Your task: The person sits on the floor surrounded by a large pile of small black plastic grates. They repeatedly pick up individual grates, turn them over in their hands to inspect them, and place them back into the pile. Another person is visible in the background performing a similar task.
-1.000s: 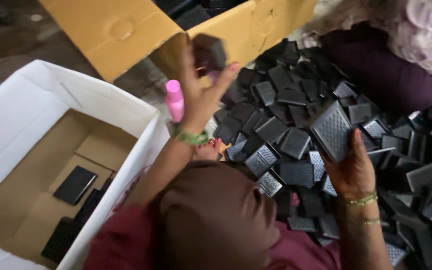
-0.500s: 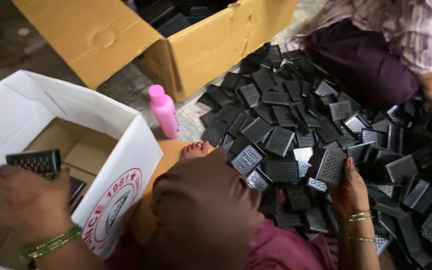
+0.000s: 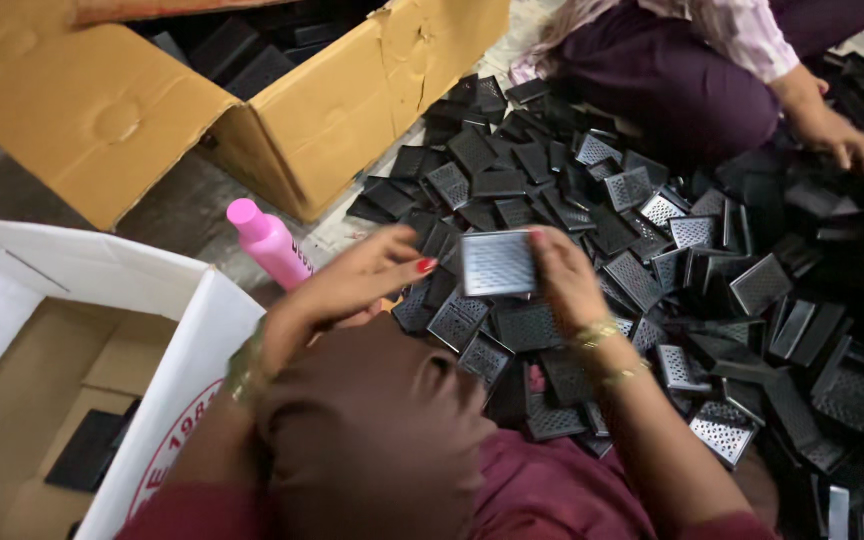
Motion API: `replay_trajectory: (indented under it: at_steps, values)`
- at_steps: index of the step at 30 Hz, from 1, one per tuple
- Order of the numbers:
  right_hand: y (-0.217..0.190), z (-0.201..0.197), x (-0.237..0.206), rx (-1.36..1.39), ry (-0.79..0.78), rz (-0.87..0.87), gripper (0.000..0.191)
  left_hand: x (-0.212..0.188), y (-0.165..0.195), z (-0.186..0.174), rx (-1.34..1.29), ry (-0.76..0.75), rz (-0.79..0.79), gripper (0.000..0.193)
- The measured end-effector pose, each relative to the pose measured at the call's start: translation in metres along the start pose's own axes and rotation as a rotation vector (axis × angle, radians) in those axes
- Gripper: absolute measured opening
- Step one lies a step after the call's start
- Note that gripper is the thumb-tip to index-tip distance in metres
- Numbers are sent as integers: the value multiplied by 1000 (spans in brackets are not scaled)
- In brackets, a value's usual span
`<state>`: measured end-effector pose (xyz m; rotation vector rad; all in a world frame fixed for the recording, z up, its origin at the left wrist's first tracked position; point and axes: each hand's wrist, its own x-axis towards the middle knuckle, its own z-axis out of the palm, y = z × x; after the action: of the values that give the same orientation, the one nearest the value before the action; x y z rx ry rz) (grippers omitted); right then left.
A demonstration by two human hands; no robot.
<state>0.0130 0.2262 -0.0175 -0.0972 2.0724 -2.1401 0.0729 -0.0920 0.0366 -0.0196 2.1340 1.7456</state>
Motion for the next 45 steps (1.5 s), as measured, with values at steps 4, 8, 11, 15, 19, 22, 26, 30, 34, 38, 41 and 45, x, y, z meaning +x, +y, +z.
replay_trajectory:
  at_steps: [4, 8, 11, 15, 19, 22, 26, 30, 34, 38, 41, 45]
  values:
    - [30, 34, 23, -38, -141, -158, 36, 43, -19, 21, -130, -246, 141, 49]
    - [60, 13, 33, -302, -241, -372, 44, 56, -45, -3, -234, -94, 10, 40]
    - [73, -7, 41, -1197, -95, -499, 48, 77, -32, -53, -266, 121, 81, 39]
    - [87, -20, 31, -1608, -41, -217, 74, 105, 31, -137, -708, 361, 200, 21]
    - [92, -22, 25, -1589, 60, -116, 79, 118, 95, -193, -625, 623, 91, 39]
    - [97, -24, 25, -1558, 114, -130, 77, 118, 116, -196, -771, 445, 126, 49]
    - [100, -35, 21, -1334, 286, -161, 65, 136, 120, -162, -749, 170, 250, 61]
    - [75, -36, 7, -388, 465, -133, 47, 147, 134, -89, -360, -120, 336, 66]
    - [-3, -36, -14, 753, 134, 150, 50, 137, 138, 16, 2, -225, 272, 77]
    - [-61, -24, -38, 1111, -106, 135, 54, 116, 109, 84, -113, -421, 371, 96]
    - [-68, -15, -45, 1247, -271, 218, 56, 104, 93, 99, -370, -596, 467, 87]
    - [-46, -11, -44, 1351, -465, 327, 53, 86, 89, 99, -362, -637, 557, 80]
